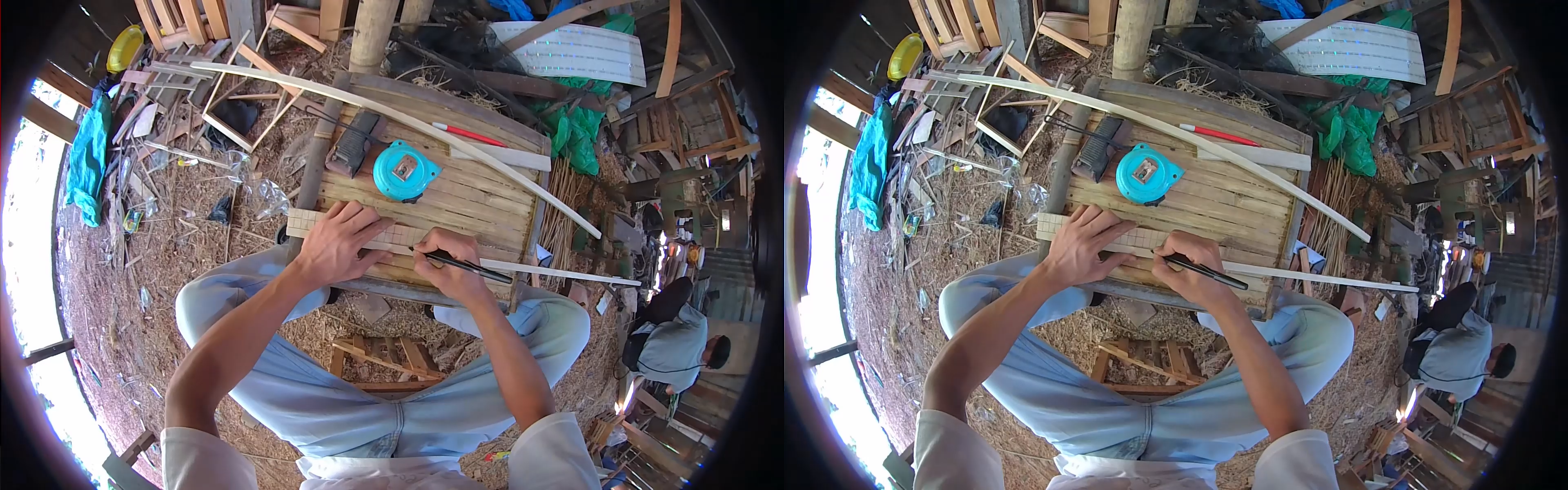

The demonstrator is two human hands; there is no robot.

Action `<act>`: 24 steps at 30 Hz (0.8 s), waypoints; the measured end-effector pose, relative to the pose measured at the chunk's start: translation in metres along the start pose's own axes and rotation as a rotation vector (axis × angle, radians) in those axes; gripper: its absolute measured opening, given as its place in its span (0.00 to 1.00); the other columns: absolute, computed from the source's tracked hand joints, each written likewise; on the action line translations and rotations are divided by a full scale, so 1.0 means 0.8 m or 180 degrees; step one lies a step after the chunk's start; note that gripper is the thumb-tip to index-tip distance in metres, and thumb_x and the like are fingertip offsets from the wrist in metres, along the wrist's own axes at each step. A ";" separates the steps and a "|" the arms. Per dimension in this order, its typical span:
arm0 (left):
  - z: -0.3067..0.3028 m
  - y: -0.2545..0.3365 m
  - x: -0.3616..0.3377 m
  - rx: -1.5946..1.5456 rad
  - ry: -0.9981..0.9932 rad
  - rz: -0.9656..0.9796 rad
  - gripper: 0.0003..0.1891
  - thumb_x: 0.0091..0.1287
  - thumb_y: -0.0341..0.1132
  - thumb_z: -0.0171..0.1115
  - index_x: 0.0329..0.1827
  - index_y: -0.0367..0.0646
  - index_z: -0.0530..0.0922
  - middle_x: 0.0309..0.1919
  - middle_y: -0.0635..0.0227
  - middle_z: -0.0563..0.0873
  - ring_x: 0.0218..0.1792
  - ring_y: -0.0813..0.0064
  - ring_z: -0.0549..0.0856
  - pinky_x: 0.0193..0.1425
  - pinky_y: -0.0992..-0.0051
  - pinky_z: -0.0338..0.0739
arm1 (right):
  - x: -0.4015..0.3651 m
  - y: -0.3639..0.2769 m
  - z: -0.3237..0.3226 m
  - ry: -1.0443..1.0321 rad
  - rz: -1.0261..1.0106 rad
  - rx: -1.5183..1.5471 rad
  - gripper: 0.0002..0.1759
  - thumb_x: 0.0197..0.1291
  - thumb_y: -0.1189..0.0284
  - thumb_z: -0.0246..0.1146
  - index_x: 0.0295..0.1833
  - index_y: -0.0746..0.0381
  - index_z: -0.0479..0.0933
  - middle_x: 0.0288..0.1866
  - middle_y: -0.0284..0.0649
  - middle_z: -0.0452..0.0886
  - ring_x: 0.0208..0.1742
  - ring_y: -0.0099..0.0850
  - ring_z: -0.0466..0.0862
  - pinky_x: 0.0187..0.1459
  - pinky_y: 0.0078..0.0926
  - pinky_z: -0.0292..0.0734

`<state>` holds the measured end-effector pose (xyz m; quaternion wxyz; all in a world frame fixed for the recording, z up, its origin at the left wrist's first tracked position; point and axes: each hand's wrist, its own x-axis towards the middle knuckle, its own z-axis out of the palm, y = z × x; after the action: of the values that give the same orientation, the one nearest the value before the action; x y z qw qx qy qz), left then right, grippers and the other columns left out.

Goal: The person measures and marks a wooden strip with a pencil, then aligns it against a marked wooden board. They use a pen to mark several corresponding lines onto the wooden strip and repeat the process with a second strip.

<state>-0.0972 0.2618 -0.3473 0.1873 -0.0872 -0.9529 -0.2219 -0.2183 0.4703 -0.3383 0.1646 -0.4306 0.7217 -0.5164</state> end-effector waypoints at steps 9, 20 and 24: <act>0.000 0.000 0.000 0.0013 0.0017 0.0007 0.28 0.56 0.47 0.75 0.58 0.43 0.82 0.44 0.70 0.78 0.47 0.65 0.77 0.56 0.64 0.74 | 0.002 -0.001 -0.001 -0.0099 -0.0027 0.0017 0.09 0.50 0.80 0.70 0.30 0.68 0.74 0.28 0.46 0.83 0.30 0.40 0.86 0.33 0.33 0.79; 0.002 -0.001 -0.004 -0.0040 -0.0162 -0.0161 0.31 0.53 0.43 0.78 0.61 0.45 0.83 0.52 0.68 0.82 0.53 0.59 0.79 0.59 0.60 0.76 | 0.003 0.001 -0.001 -0.0115 -0.0081 -0.0060 0.09 0.49 0.79 0.70 0.30 0.67 0.74 0.28 0.46 0.83 0.28 0.41 0.85 0.33 0.33 0.78; 0.003 -0.002 -0.002 -0.0020 -0.0053 -0.0069 0.29 0.55 0.45 0.76 0.59 0.44 0.82 0.47 0.69 0.80 0.49 0.63 0.78 0.57 0.62 0.75 | 0.003 -0.001 -0.003 -0.0002 0.0006 0.0011 0.09 0.49 0.79 0.70 0.30 0.67 0.75 0.27 0.44 0.82 0.27 0.37 0.84 0.32 0.31 0.77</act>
<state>-0.0970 0.2616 -0.3501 0.1766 -0.0793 -0.9547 -0.2262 -0.2210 0.4700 -0.3361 0.1661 -0.4298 0.7212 -0.5173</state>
